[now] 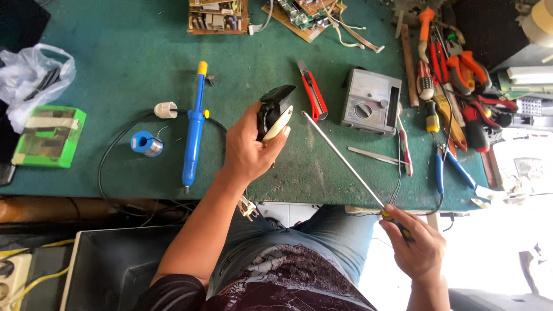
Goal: The person disassembles a hair clipper using a screwdriver, removes the screws, and cleans the blade area with a toothbrush. They then reassemble the clipper and test the electrical connection using a multimeter.
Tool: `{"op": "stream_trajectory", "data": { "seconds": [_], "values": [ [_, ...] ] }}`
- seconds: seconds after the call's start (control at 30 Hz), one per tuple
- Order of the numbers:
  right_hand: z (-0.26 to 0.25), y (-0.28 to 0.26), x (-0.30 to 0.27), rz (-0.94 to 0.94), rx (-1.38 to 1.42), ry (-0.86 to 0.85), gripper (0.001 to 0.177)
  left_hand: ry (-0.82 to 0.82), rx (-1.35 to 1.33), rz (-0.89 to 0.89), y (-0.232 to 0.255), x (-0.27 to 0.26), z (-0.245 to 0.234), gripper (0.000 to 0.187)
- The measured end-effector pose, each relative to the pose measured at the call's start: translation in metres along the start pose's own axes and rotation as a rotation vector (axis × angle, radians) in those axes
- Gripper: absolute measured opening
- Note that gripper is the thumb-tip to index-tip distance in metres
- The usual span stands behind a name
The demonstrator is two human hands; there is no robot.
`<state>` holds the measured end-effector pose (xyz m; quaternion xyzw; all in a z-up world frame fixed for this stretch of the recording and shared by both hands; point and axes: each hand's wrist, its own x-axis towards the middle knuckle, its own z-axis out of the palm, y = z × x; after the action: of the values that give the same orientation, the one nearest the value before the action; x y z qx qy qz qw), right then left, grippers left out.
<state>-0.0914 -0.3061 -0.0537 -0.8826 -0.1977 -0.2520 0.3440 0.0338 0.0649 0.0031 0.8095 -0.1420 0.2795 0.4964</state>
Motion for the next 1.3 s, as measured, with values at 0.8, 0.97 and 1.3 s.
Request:
{"op": "stream_trajectory", "data": {
  "seconds": [0.8,0.97,1.3],
  "values": [
    [-0.023,-0.003,0.005,0.580,0.045,-0.422,0.073,-0.004,0.071,0.158,-0.009,-0.001,-0.005,0.043],
    [-0.015,0.006,-0.015,0.289,-0.105,-0.092,0.036,0.000,0.044,0.148,-0.011,0.000,-0.008,0.045],
    [-0.012,0.006,-0.016,0.487,0.241,-0.146,0.039,-0.015,0.009,0.194,-0.011,0.004,-0.010,0.044]
  ]
}}
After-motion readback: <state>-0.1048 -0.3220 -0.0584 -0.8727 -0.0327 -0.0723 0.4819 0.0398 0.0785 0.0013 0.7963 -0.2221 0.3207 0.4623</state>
